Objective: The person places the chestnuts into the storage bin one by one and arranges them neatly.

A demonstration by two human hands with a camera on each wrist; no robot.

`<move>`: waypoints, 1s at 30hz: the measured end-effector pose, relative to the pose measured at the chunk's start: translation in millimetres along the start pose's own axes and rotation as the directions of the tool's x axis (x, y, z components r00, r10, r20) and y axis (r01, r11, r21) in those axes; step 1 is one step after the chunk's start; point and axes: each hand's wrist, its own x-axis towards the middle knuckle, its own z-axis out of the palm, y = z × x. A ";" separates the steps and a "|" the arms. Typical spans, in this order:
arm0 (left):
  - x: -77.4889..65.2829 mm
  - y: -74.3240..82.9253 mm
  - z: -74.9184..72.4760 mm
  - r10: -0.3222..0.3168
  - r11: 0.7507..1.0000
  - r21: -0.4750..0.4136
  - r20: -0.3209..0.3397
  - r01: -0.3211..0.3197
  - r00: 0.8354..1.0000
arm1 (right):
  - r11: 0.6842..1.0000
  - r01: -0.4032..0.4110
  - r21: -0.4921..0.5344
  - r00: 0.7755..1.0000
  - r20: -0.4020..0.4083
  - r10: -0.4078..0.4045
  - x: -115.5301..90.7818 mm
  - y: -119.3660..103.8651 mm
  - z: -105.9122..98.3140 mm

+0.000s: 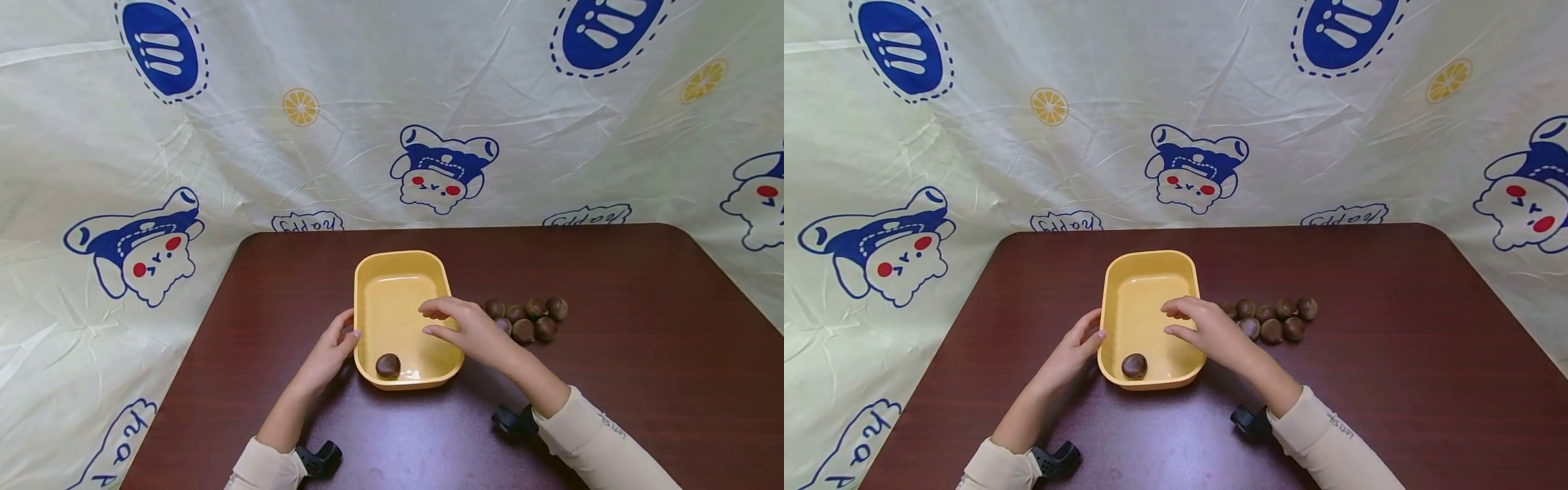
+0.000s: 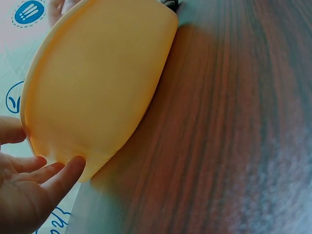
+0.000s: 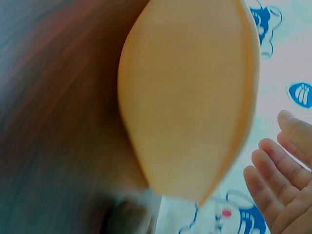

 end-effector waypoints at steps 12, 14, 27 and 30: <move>0.8 -0.3 -0.4 0.008 1.000 -0.011 0.012 -0.008 1.000 | 0.968 -0.151 -0.199 0.976 -0.183 0.115 -52.5 47.2 -55.2; 1.2 -1.0 -0.4 0.009 1.000 -0.015 0.013 -0.008 1.000 | 0.957 -0.182 -0.226 0.967 -0.219 0.133 -63.1 55.9 -63.1; 0.8 -0.8 -0.5 0.009 1.000 0.000 0.014 -0.009 1.000 | 0.914 -0.334 -0.229 0.929 -0.246 0.278 -99.7 97.0 -78.8; 0.8 -1.2 -0.1 0.012 1.000 0.004 0.012 -0.013 1.000 | 0.911 -0.345 -0.224 0.927 -0.230 0.295 -101.9 101.2 -77.9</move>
